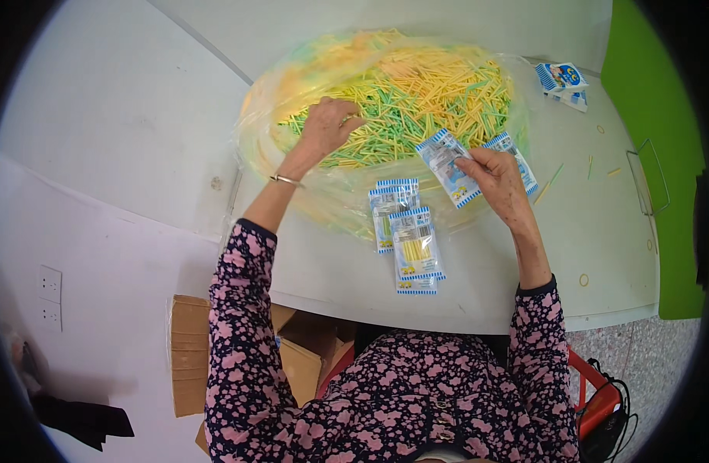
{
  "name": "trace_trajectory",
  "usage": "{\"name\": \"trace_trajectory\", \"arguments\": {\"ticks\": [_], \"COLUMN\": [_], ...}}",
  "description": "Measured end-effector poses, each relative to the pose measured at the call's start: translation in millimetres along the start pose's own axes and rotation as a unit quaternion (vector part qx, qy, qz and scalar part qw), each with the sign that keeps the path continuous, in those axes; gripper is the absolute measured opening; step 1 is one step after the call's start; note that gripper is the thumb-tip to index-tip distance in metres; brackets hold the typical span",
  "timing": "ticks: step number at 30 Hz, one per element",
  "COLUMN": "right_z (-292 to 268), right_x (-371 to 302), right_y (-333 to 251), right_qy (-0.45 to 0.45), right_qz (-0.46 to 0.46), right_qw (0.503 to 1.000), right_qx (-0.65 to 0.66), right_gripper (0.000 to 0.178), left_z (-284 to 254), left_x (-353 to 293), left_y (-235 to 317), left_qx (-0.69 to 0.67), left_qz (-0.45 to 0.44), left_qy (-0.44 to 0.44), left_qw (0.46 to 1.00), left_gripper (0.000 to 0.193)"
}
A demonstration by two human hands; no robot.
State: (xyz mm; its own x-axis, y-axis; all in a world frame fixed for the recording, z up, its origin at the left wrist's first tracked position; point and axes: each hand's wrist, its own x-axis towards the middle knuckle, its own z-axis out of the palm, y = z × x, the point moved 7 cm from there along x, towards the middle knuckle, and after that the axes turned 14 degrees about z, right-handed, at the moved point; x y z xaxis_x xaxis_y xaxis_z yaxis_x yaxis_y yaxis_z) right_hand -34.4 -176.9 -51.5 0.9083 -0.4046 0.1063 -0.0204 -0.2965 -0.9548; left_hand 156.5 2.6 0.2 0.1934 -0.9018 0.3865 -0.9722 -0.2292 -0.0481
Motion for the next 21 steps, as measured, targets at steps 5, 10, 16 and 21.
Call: {"name": "trace_trajectory", "arguments": {"ticks": [5,10,16,21], "right_z": [0,-1,0,-3], "right_x": [3,2,0,0], "right_y": [12,15,11,12], "right_qy": [0.006,-0.006,-0.008,-0.001], "right_qz": [0.006,0.034,0.023,0.035], "right_qw": [1.0,0.999,1.0,0.999], "right_qx": [0.021,0.0,-0.005,-0.002], "right_gripper": [0.027,0.024,0.024,0.024], "left_z": [24,39,55,61], "left_x": [-13,-22,-20,-15], "left_y": [3,3,5,14], "left_qx": [0.07,0.064,0.137,0.204], "left_qz": [0.068,0.029,0.133,0.176], "left_qy": [-0.211,-0.349,-0.317,-0.226], "left_qw": [0.973,0.934,0.929,0.936], "left_gripper": [0.047,0.068,0.061,0.044]}}
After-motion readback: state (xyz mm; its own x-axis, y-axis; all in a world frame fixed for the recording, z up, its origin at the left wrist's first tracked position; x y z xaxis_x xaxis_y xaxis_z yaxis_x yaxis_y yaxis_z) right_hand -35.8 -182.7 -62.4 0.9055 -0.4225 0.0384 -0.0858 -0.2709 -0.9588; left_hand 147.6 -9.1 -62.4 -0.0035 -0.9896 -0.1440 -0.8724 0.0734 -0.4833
